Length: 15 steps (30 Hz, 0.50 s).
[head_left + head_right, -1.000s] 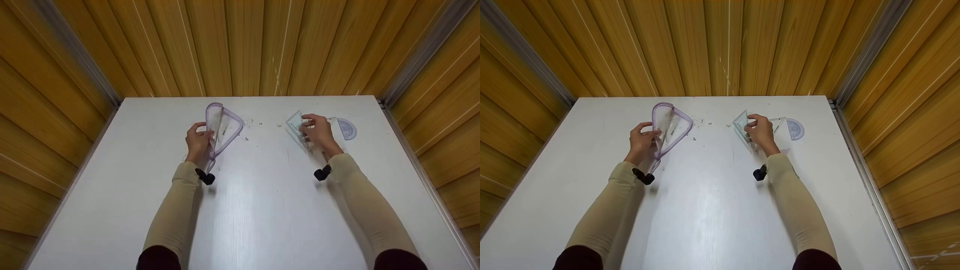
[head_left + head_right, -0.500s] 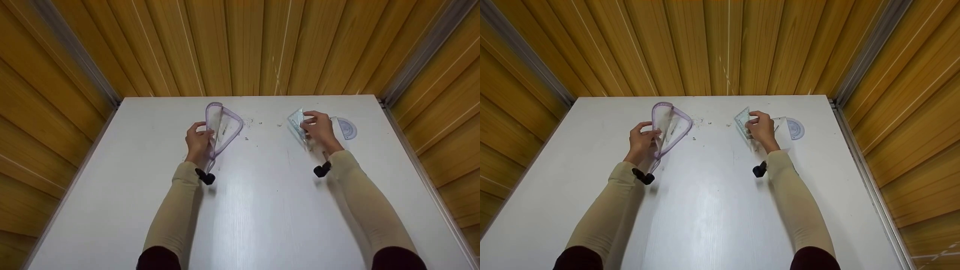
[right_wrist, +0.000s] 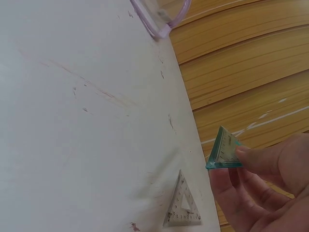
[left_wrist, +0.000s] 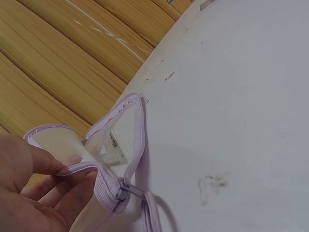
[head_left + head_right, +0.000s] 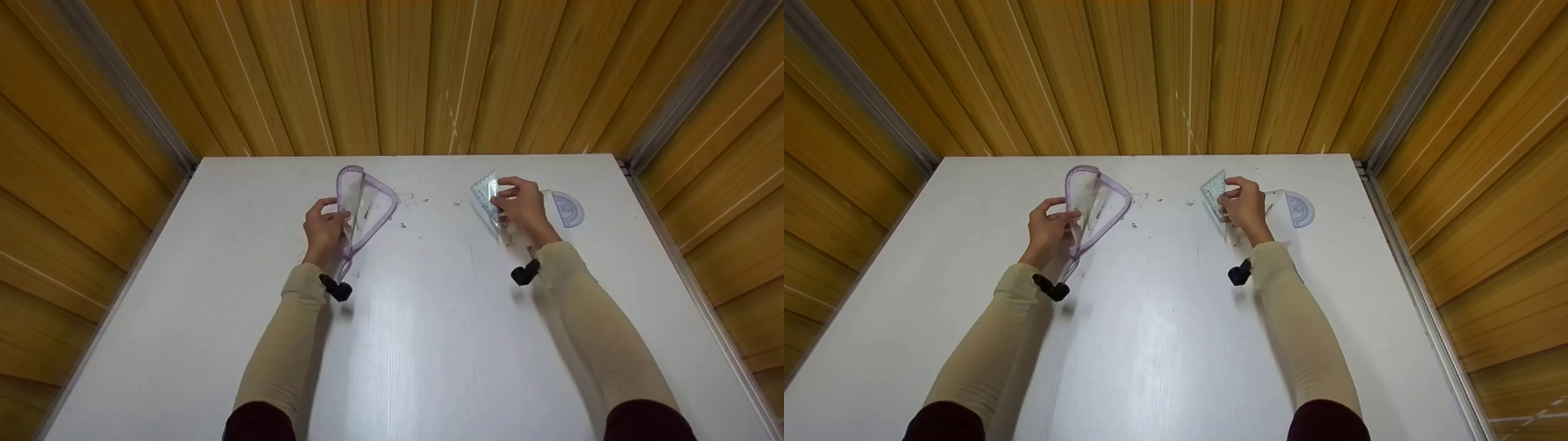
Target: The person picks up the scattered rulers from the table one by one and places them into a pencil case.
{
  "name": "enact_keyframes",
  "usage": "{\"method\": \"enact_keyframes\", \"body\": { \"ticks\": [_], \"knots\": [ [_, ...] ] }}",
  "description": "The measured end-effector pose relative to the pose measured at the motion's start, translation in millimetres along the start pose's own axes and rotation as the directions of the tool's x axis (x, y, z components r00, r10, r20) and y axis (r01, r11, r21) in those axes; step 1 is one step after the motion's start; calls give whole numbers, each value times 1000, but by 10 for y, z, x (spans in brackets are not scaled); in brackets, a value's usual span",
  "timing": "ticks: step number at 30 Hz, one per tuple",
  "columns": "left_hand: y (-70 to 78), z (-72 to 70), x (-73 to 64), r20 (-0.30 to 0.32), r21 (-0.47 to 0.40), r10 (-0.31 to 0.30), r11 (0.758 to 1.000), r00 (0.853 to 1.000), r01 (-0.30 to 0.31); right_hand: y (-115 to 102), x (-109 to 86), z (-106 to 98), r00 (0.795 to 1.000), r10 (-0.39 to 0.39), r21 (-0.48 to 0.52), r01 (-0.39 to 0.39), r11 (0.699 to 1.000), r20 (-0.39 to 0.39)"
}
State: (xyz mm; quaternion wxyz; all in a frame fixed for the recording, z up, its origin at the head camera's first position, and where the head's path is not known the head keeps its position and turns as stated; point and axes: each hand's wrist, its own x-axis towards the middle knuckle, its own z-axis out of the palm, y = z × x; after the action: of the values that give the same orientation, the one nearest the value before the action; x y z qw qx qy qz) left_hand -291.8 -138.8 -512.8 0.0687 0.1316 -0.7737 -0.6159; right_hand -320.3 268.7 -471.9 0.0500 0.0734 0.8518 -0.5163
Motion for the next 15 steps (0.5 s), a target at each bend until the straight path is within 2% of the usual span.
{"method": "enact_keyframes", "body": {
  "ticks": [15],
  "knots": [
    [-8, 15, 10, 5, -6, -16, 1000, 1000, 16, -57, 70, 56, 999, -17, 33, 18, 999, -31]
  ]
}}
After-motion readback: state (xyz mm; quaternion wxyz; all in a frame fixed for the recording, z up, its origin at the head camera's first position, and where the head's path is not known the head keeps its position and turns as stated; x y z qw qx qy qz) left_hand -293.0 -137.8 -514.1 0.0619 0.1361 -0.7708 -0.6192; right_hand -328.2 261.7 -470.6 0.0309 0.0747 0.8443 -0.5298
